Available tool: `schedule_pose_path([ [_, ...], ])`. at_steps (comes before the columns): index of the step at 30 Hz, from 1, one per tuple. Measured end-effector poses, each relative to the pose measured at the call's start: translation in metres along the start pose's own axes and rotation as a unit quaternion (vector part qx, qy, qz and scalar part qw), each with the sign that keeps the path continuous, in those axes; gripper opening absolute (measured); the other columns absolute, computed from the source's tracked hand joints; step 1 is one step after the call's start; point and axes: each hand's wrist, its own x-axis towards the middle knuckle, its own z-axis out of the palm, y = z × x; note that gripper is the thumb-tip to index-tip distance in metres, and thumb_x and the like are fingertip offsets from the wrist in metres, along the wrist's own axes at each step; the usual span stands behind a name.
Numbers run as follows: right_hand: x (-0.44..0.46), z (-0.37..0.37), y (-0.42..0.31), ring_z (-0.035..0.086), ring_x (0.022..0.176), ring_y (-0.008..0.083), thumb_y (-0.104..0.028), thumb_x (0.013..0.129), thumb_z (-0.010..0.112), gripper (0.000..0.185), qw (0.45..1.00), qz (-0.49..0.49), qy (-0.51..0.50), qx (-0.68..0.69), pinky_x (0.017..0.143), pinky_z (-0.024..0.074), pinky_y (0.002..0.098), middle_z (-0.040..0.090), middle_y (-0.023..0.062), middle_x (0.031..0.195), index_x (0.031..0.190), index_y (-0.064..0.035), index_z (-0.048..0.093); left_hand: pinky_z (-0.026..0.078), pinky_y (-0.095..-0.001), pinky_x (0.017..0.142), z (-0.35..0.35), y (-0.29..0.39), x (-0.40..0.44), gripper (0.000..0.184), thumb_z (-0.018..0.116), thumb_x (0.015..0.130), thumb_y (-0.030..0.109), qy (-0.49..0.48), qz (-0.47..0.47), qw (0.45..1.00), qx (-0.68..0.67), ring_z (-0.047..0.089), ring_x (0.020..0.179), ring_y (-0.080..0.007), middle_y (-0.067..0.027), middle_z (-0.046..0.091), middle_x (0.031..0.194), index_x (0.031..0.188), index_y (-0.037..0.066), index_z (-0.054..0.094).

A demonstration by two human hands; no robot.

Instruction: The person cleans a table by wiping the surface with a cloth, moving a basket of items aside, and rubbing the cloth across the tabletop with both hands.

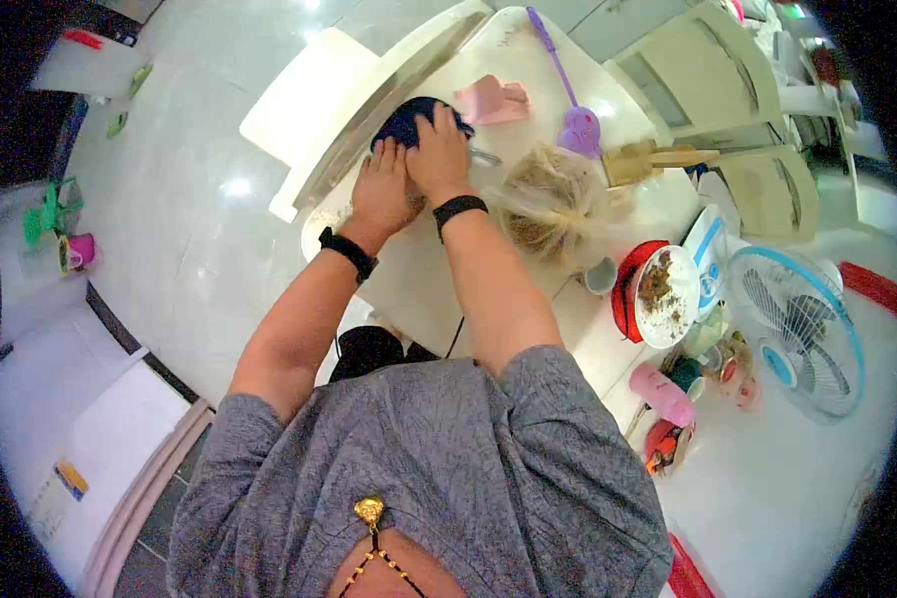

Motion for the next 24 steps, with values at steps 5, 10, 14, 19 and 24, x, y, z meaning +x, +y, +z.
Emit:
schedule_pose_path([
  [5,0.0,0.003,0.015,0.035,0.146,0.0424,-0.016,0.086,0.067,0.056,0.996,0.084,0.04,-0.011,0.117,0.0335,0.0544,0.038,0.0276,0.155,0.138,-0.0008,0.055,0.024,-0.0509,0.123,0.013,0.012,0.02,0.083,0.071,0.084,0.04,0.021,0.023,0.999,-0.01,0.031,0.151,-0.036,-0.0227,0.037,0.16,0.151,0.0,0.041],
  [10,0.021,0.0,0.009,0.033,0.147,0.0429,-0.016,0.084,0.069,0.058,0.995,0.1,0.016,-0.008,0.118,0.032,0.0542,0.036,0.029,0.156,0.138,0.0009,0.054,0.024,-0.0508,0.124,0.003,0.003,0.026,0.086,0.074,0.083,0.04,0.017,0.031,0.999,0.012,0.03,0.152,-0.0331,-0.0201,0.038,0.16,0.152,0.001,0.041],
  [14,0.053,0.001,0.021,0.031,0.148,0.0434,-0.017,0.083,0.072,0.061,0.995,0.087,0.032,0.022,0.119,0.0306,0.0539,0.036,0.0287,0.156,0.138,0.0013,0.054,0.023,-0.0505,0.124,-0.007,0.007,0.049,0.088,0.077,0.08,0.035,0.013,0.003,1.0,-0.003,0.031,0.151,-0.0321,-0.0192,0.037,0.161,0.152,0.0,0.041],
  [19,0.082,0.002,0.03,0.031,0.148,0.0408,-0.02,0.076,0.077,0.065,0.995,0.083,0.036,0.043,0.117,0.0335,0.053,0.037,0.025,0.156,0.134,0.0029,0.058,0.026,-0.0499,0.124,-0.002,0.007,0.072,0.087,0.077,0.077,0.035,0.036,-0.012,0.999,0.002,0.035,0.149,-0.0318,-0.0191,0.041,0.157,0.149,-0.001,0.043],
  [24,0.086,0.01,0.04,0.043,0.14,0.0387,-0.02,0.078,0.075,0.055,0.996,-0.007,0.081,-0.022,0.113,0.0385,0.0534,0.05,0.0232,0.147,0.128,-0.0003,0.064,0.026,-0.0492,0.124,0.0,0.007,0.074,0.087,0.077,0.077,0.034,0.035,-0.002,0.999,-0.001,0.034,0.15,-0.0329,-0.0205,0.038,0.159,0.149,-0.002,0.043],
])
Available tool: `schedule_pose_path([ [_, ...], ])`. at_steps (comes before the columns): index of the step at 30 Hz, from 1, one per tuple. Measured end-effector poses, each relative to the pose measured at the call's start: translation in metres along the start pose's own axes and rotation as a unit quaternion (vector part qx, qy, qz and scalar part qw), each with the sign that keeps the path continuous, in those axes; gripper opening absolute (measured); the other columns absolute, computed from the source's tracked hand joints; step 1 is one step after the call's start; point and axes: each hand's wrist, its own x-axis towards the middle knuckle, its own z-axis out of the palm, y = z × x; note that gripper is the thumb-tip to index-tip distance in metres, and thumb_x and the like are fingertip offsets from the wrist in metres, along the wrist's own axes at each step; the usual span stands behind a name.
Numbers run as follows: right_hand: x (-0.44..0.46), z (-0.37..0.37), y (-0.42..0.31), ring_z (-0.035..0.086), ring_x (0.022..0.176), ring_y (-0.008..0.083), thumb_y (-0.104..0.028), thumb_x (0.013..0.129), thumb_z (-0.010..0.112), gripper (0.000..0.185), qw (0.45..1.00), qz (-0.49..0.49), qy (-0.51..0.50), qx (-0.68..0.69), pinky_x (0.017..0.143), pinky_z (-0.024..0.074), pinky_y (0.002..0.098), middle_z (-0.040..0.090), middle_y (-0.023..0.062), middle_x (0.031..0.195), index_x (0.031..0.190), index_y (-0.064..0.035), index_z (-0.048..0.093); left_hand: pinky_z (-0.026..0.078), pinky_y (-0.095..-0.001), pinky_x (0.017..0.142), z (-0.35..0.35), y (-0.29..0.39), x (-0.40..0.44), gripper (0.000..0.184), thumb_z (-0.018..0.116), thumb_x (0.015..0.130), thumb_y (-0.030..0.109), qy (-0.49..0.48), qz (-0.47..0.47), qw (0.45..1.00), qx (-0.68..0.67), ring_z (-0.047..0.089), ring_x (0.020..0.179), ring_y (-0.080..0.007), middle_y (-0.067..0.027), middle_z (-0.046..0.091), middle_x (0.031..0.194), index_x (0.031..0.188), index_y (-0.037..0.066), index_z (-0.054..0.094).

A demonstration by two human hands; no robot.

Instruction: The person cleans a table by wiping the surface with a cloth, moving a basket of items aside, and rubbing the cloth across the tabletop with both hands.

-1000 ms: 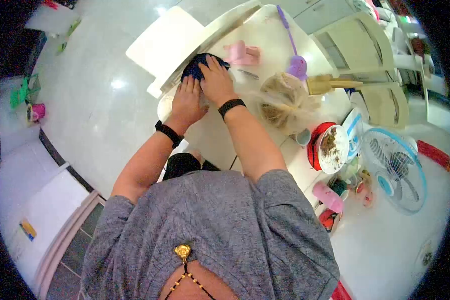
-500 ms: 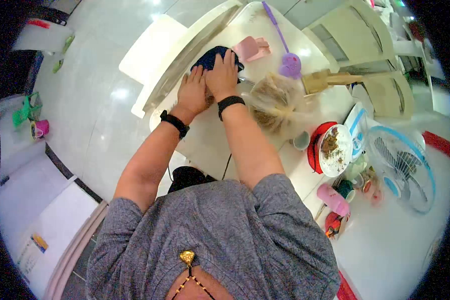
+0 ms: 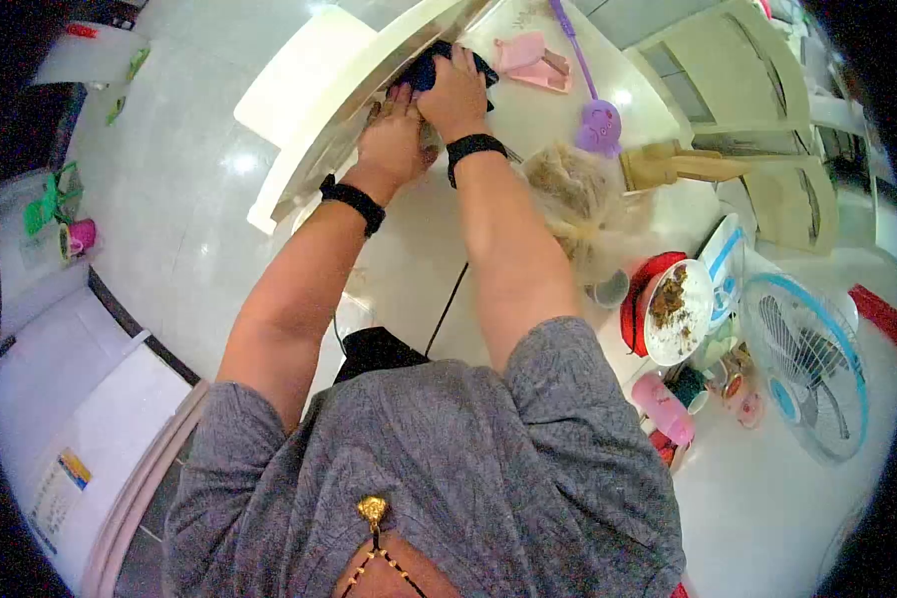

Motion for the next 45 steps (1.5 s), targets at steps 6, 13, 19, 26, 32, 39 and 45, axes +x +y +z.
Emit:
schedule_pose_path([
  [6,-0.041,-0.021,-0.024,0.044,0.14,0.0397,-0.012,0.077,0.07,0.056,0.989,-0.092,-0.113,0.026,0.113,0.0402,0.0489,0.048,0.0252,0.149,0.131,0.0004,0.062,0.025,-0.0484,0.124,-0.011,-0.01,-0.057,0.091,0.078,0.077,0.035,-0.048,0.033,0.998,0.028,0.031,0.151,-0.0363,-0.0245,0.039,0.158,0.151,-0.004,0.041],
  [13,-0.138,-0.033,-0.067,0.036,0.148,0.0368,-0.017,0.085,0.068,0.054,0.961,-0.163,-0.208,0.087,0.117,0.0337,0.057,0.041,0.0203,0.158,0.137,-0.0031,0.06,0.022,-0.0514,0.124,-0.017,-0.017,-0.179,0.092,0.076,0.08,0.039,-0.105,0.03,0.994,0.01,0.027,0.152,-0.0401,-0.028,0.034,0.159,0.151,-0.006,0.037],
  [19,-0.214,-0.075,-0.092,0.035,0.15,0.0336,-0.009,0.087,0.063,0.05,0.917,-0.22,-0.315,0.109,0.117,0.0334,0.0549,0.041,0.0164,0.158,0.136,-0.0035,0.058,0.022,-0.0539,0.124,-0.027,0.0,-0.271,0.091,0.077,0.077,0.039,-0.19,0.038,0.981,0.0,0.028,0.151,-0.0416,-0.0286,0.039,0.155,0.147,-0.006,0.044],
  [26,-0.292,-0.111,-0.033,0.03,0.152,0.0345,-0.008,0.082,0.065,0.059,0.949,-0.103,-0.288,0.074,0.119,0.0324,0.0561,0.033,0.0176,0.163,0.139,-0.0038,0.054,0.023,-0.0539,0.124,0.004,0.019,-0.269,0.08,0.077,0.075,0.036,-0.184,0.213,0.959,-0.044,0.035,0.148,-0.0373,-0.0222,0.047,0.151,0.142,-0.001,0.053],
  [32,-0.224,-0.085,-0.024,0.029,0.152,0.0379,-0.001,0.079,0.064,0.064,0.974,-0.046,-0.214,0.064,0.12,0.0296,0.0535,0.031,0.0209,0.163,0.142,-0.0038,0.053,0.02,-0.0526,0.126,0.008,0.023,-0.202,0.075,0.076,0.078,0.035,-0.162,0.228,0.96,0.002,0.031,0.151,-0.0333,-0.0209,0.044,0.154,0.14,-0.002,0.055],
  [39,-0.158,-0.037,-0.077,0.026,0.153,0.0367,-0.008,0.081,0.066,0.065,0.981,-0.024,-0.186,0.044,0.119,0.029,0.0568,0.028,0.0201,0.165,0.145,-0.0054,0.053,0.02,-0.0496,0.125,-0.013,-0.035,-0.177,0.081,0.074,0.082,0.038,-0.098,0.14,0.985,0.037,0.03,0.152,-0.0309,-0.0182,0.039,0.16,0.147,-0.002,0.048],
  [45,-0.181,-0.004,-0.14,0.033,0.15,0.0389,-0.014,0.083,0.065,0.057,0.985,-0.081,-0.148,0.043,0.119,0.0297,0.0564,0.036,0.0232,0.161,0.139,-0.0043,0.058,0.02,-0.0502,0.126,-0.032,-0.097,-0.219,0.08,0.074,0.083,0.037,-0.13,0.119,0.983,0.049,0.027,0.153,-0.0322,-0.0185,0.036,0.162,0.149,0.001,0.046],
])
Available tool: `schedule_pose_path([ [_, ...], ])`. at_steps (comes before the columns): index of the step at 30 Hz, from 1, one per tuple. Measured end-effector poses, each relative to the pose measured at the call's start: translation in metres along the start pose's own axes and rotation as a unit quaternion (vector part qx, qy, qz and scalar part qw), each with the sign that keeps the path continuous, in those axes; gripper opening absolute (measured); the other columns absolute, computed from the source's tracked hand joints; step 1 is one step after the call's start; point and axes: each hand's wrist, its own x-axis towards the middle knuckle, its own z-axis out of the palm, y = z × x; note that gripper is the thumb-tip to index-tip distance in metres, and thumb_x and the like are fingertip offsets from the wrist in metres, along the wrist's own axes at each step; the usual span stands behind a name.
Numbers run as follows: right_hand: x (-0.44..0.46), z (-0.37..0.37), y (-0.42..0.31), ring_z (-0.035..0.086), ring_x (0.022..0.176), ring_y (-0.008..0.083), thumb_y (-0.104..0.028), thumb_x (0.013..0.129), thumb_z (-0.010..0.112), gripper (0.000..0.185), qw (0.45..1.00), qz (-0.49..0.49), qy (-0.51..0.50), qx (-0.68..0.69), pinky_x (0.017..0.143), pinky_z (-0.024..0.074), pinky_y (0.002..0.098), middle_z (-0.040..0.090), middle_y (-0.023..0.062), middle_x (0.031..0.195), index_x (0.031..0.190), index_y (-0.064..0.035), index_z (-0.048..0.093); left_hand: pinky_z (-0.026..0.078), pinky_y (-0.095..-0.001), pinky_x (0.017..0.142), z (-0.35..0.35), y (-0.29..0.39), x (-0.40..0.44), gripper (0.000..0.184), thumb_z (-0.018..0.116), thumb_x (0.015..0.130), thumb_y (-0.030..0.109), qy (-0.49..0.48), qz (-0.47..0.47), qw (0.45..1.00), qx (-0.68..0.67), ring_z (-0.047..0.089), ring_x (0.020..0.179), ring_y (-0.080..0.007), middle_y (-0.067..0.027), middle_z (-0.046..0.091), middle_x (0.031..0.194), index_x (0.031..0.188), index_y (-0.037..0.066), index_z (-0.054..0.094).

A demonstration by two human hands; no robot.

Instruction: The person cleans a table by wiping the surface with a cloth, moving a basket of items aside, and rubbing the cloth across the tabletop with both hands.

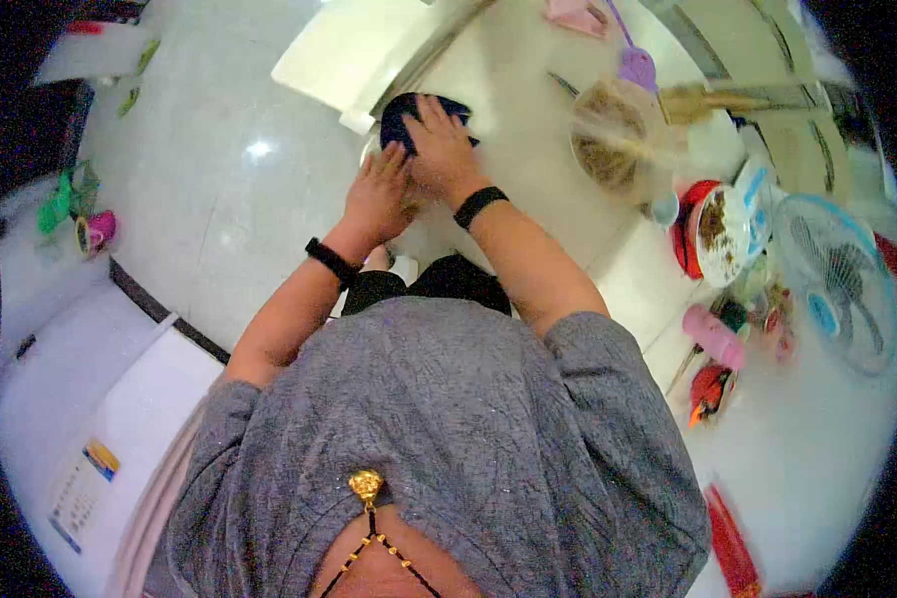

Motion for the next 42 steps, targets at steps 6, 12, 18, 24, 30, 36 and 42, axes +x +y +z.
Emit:
schedule_pose_path([
  [6,-0.042,0.01,-0.046,0.034,0.149,0.0375,-0.014,0.082,0.068,0.056,1.0,0.009,-0.02,0.005,0.117,0.0333,0.0552,0.039,0.0201,0.159,0.136,-0.0027,0.058,0.02,-0.051,0.125,0.005,-0.014,-0.047,0.081,0.076,0.08,0.034,-0.042,0.027,0.999,-0.001,0.025,0.154,-0.0343,-0.0217,0.036,0.16,0.148,0.001,0.047],
  [12,-0.106,-0.014,-0.023,0.032,0.151,0.035,-0.013,0.081,0.068,0.058,0.996,0.073,-0.008,0.06,0.119,0.032,0.0555,0.035,0.017,0.162,0.137,-0.0055,0.058,0.02,-0.0513,0.126,0.006,0.014,-0.038,0.082,0.078,0.075,0.031,-0.054,0.151,0.987,-0.01,0.03,0.151,-0.0362,-0.0216,0.044,0.155,0.145,0.0,0.05],
  [18,-0.094,-0.054,0.055,0.035,0.149,0.0335,-0.012,0.083,0.064,0.06,0.989,0.149,0.008,0.002,0.121,0.0299,0.0518,0.038,0.0154,0.161,0.142,-0.0102,0.056,0.022,-0.0513,0.125,-0.001,0.071,0.048,0.074,0.077,0.079,0.034,-0.033,0.19,0.981,0.024,0.033,0.149,-0.0376,-0.0221,0.045,0.154,0.141,0.0,0.054],
  [24,-0.126,-0.064,0.096,0.037,0.146,0.0364,-0.017,0.08,0.07,0.06,0.973,0.206,0.1,0.018,0.12,0.0324,0.0505,0.04,0.0186,0.157,0.137,-0.0068,0.059,0.021,-0.0518,0.125,0.005,0.108,0.091,0.074,0.076,0.081,0.034,-0.039,0.237,0.97,0.023,0.031,0.15,-0.0373,-0.0213,0.043,0.155,0.143,0.002,0.052],
  [30,-0.243,-0.081,0.115,0.038,0.144,0.0417,-0.016,0.079,0.068,0.064,0.946,0.307,0.1,-0.029,0.12,0.0322,0.0514,0.039,0.0245,0.157,0.14,-0.0038,0.055,0.02,-0.0516,0.126,0.038,0.193,0.086,0.07,0.074,0.077,0.025,-0.074,0.34,0.937,-0.024,0.033,0.149,-0.0351,-0.0191,0.045,0.155,0.14,0.001,0.056],
  [36,-0.315,-0.059,0.089,0.03,0.15,0.0446,-0.019,0.081,0.069,0.069,0.935,0.332,0.111,-0.048,0.12,0.0281,0.0556,0.031,0.0284,0.161,0.145,-0.0011,0.049,0.021,-0.0535,0.125,0.056,0.213,0.064,0.053,0.066,0.081,0.021,-0.054,0.428,0.901,-0.041,0.037,0.147,-0.0334,-0.0179,0.052,0.149,0.13,0.001,0.064],
  [42,-0.243,-0.052,0.021,0.025,0.154,0.0384,-0.027,0.084,0.072,0.068,0.977,0.206,-0.052,0.035,0.119,0.0296,0.0575,0.026,0.0222,0.165,0.144,-0.0038,0.05,0.02,-0.0552,0.125,0.027,0.094,0.009,0.051,0.065,0.086,0.024,-0.123,0.413,0.901,-0.057,0.04,0.147,-0.0277,-0.0124,0.054,0.148,0.133,0.006,0.062],
])
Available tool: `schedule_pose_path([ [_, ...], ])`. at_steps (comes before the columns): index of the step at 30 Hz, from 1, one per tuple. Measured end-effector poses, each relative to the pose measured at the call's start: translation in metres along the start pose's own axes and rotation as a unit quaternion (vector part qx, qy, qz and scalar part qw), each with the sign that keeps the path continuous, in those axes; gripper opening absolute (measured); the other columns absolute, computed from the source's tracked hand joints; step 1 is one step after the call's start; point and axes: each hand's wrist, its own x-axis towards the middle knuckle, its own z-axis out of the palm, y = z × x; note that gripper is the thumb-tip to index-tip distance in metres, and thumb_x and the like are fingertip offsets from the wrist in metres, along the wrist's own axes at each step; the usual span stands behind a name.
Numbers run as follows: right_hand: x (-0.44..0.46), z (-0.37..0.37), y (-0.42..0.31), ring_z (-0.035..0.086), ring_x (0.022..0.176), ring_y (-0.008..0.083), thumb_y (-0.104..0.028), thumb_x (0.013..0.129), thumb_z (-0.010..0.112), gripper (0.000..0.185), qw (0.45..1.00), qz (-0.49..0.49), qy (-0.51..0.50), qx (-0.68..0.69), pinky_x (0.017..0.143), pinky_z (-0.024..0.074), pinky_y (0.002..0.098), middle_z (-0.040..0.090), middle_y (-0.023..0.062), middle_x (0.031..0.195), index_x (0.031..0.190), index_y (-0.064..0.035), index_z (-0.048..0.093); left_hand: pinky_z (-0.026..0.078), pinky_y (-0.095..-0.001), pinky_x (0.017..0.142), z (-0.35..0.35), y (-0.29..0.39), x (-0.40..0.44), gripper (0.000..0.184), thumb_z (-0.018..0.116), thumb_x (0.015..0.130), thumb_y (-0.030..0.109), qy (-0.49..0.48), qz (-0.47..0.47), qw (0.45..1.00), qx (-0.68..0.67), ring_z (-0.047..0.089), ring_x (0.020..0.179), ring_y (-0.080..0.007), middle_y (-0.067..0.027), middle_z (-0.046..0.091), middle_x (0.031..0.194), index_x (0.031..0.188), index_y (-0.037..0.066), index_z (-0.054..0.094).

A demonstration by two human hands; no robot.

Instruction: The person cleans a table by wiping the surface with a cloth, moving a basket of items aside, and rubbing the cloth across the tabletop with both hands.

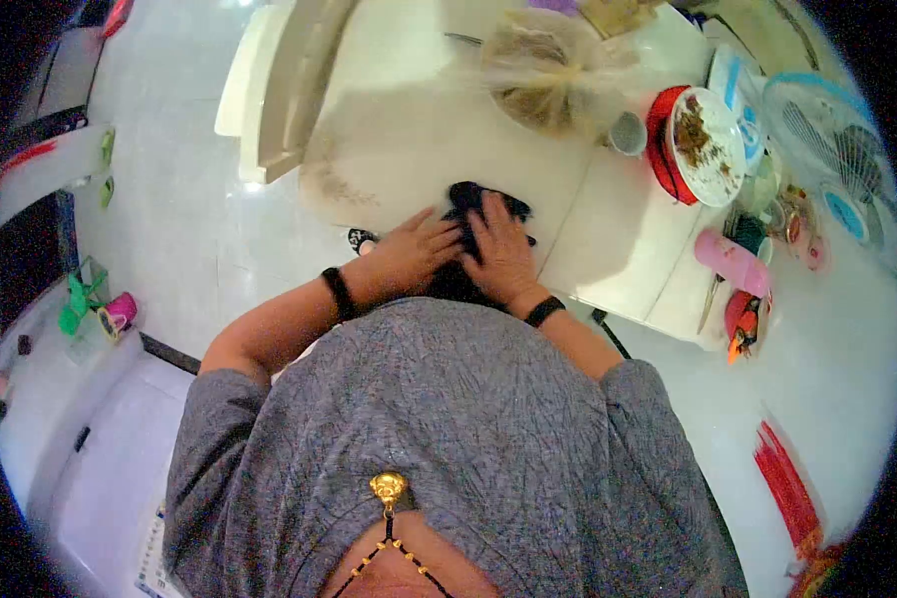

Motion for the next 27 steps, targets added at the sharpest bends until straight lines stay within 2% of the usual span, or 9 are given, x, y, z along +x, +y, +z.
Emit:
schedule_pose_path([
  [4,0.064,0.009,-0.06,0.025,0.154,0.0324,-0.031,0.088,0.071,0.064,0.988,-0.142,-0.066,0.011,0.12,0.0283,0.0556,0.027,0.0155,0.166,0.144,-0.0061,0.052,0.018,-0.0548,0.126,-0.009,-0.003,-0.085,0.057,0.066,0.087,0.027,0.0,-0.12,0.993,-0.003,0.037,0.149,-0.0256,-0.0112,0.052,0.151,0.14,0.007,0.057],
  [6,0.096,0.017,-0.085,0.025,0.154,0.0287,-0.035,0.089,0.071,0.064,0.978,-0.203,-0.052,-0.021,0.121,0.0285,0.0523,0.029,0.013,0.166,0.144,-0.0087,0.054,0.016,-0.0538,0.127,-0.008,-0.007,-0.111,0.06,0.068,0.088,0.027,-0.018,-0.23,0.972,0.048,0.035,0.15,-0.025,-0.0111,0.05,0.153,0.143,0.008,0.055],
  [7,0.111,0.022,-0.094,0.025,0.154,0.0279,-0.036,0.088,0.071,0.064,0.973,-0.226,-0.05,-0.023,0.121,0.0288,0.0515,0.028,0.0122,0.166,0.144,-0.0089,0.054,0.02,-0.0525,0.125,-0.013,-0.007,-0.119,0.058,0.066,0.083,0.018,0.037,-0.259,0.964,0.035,0.039,0.147,-0.026,-0.0111,0.051,0.151,0.14,0.005,0.058],
  [14,0.17,0.01,-0.091,0.031,0.152,0.0279,-0.032,0.083,0.074,0.064,0.95,-0.304,-0.054,-0.037,0.12,0.0315,0.0502,0.035,0.0118,0.163,0.141,-0.0091,0.056,0.023,-0.0528,0.124,-0.019,-0.031,-0.11,0.065,0.07,0.078,0.017,0.096,-0.298,0.949,0.038,0.04,0.146,-0.0282,-0.0149,0.052,0.15,0.14,0.002,0.056],
  [18,0.216,0.0,-0.073,0.036,0.149,0.0349,-0.02,0.079,0.072,0.065,0.966,-0.256,0.032,-0.021,0.116,0.0355,0.0544,0.038,0.0174,0.161,0.141,-0.0079,0.055,0.026,-0.0535,0.122,-0.032,-0.077,-0.066,0.067,0.075,0.075,0.02,0.177,-0.304,0.929,0.114,0.043,0.144,-0.0316,-0.0178,0.053,0.149,0.137,0.001,0.058],
  [19,0.227,-0.005,-0.066,0.036,0.148,0.0357,-0.023,0.081,0.068,0.063,0.97,-0.234,0.049,-0.034,0.117,0.0339,0.0547,0.04,0.0183,0.159,0.141,-0.0086,0.055,0.026,-0.0535,0.122,-0.04,-0.088,-0.051,0.067,0.075,0.075,0.02,0.18,-0.304,0.928,0.115,0.043,0.144,-0.0316,-0.0178,0.053,0.149,0.137,0.001,0.058],
  [21,0.246,-0.016,-0.053,0.035,0.149,0.035,-0.022,0.082,0.067,0.065,0.981,-0.178,0.072,-0.041,0.118,0.0331,0.0542,0.038,0.0182,0.16,0.144,-0.0092,0.053,0.027,-0.0531,0.123,-0.059,-0.106,-0.023,0.073,0.075,0.079,0.029,0.196,-0.322,0.921,0.093,0.04,0.146,-0.0329,-0.0176,0.048,0.153,0.142,0.002,0.053],
  [25,0.244,-0.019,-0.034,0.033,0.151,0.0333,-0.017,0.083,0.069,0.067,0.985,-0.093,0.139,-0.027,0.119,0.0317,0.0537,0.034,0.0193,0.162,0.146,-0.0084,0.051,0.027,-0.0527,0.122,-0.058,-0.111,0.016,0.071,0.075,0.077,0.026,0.233,-0.339,0.904,0.114,0.04,0.146,-0.034,-0.0186,0.047,0.153,0.141,0.001,0.053],
  [27,0.218,-0.016,-0.03,0.029,0.152,0.0341,-0.019,0.082,0.069,0.068,0.991,-0.062,0.115,0.007,0.12,0.0298,0.0548,0.032,0.0194,0.163,0.146,-0.0078,0.051,0.027,-0.0524,0.123,-0.05,-0.095,0.016,0.073,0.075,0.077,0.026,0.2,-0.325,0.917,0.116,0.039,0.147,-0.0337,-0.0188,0.047,0.154,0.142,0.001,0.053],
])
